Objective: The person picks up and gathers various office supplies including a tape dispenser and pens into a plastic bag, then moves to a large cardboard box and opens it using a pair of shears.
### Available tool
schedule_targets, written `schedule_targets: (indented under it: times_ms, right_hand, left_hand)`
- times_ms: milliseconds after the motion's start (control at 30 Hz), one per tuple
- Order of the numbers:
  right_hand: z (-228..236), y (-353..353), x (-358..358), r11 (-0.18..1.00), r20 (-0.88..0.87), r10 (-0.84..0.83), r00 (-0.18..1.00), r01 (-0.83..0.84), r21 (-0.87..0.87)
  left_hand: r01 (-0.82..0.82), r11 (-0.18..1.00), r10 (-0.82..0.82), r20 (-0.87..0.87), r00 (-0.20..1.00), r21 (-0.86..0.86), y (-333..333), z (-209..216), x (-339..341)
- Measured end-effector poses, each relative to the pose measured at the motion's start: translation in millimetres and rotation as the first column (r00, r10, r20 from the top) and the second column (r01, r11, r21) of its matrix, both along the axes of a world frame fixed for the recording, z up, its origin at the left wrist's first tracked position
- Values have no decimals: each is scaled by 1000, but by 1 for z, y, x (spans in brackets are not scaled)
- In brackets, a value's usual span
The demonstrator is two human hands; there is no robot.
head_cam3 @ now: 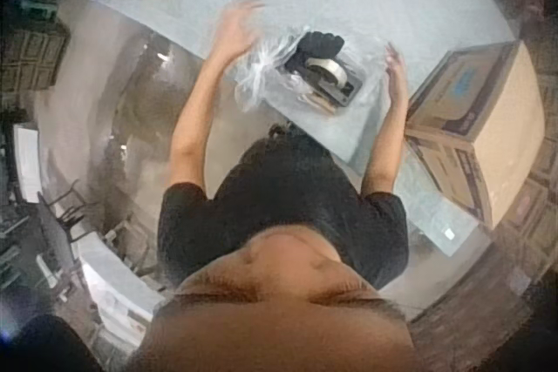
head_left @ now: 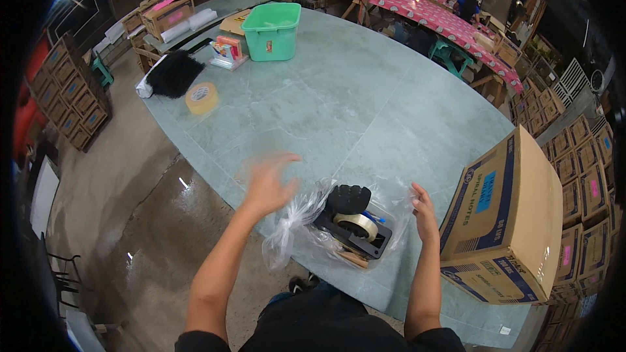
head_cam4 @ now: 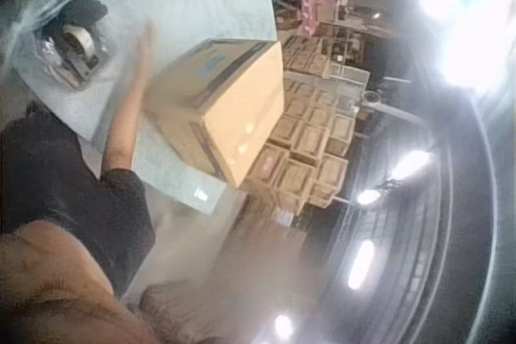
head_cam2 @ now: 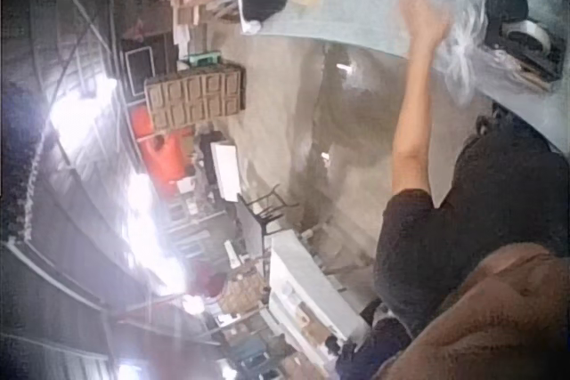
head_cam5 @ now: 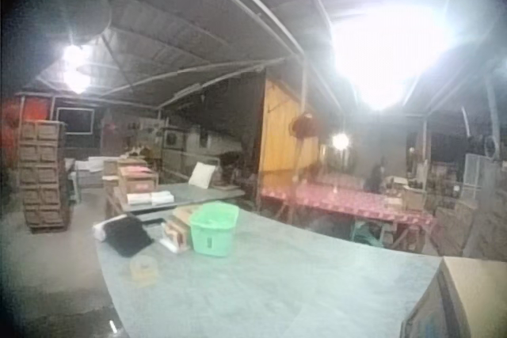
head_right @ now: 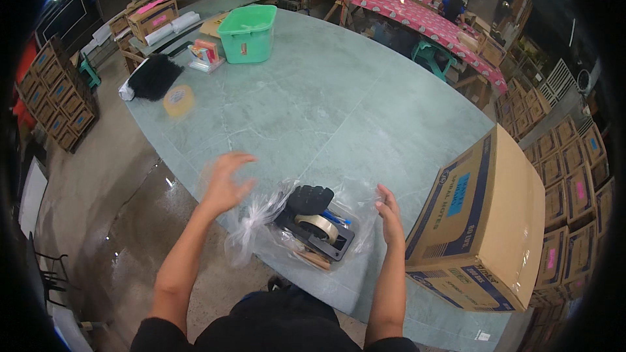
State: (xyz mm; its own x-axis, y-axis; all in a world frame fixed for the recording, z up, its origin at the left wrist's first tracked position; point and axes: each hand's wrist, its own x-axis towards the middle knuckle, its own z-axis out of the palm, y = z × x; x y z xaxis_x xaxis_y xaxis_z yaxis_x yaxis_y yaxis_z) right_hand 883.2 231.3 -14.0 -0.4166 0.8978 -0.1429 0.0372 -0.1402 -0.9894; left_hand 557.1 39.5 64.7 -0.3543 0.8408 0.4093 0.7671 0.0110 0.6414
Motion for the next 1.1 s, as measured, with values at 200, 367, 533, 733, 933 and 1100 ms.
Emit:
schedule_targets:
  times_ms: [200,367,533,733,933,1100]
  right_hand:
    - [-20,-63,27,814,520,-283,806,-84,574]
    - [-26,-118,53,847,442,-494,749,300,438]
    - [-11,-186,-1,621,273,-714,645,403,672]
    - [13,-225,-147,726,498,-442,747,-29,687]
    - [10,-235,-197,654,555,-653,514,15,756]
    - [3,-249,-210,650,491,-551,675,-21,759]
  left_hand:
    - [646,706,-646,111,755,-291,69,-24,33]
    - [530,843,-269,783,561,-90,100,-52,-45]
    - [307,906,-2,721,693,-292,112,-89,-119]
    - [787,526,-848,-129,514,-322,112,-40,-77]
    - [867,367,-880,-427,207,-336,90,-28,-64]
    - [963,83,-874,-483,-55,-258,80,-32,-65]
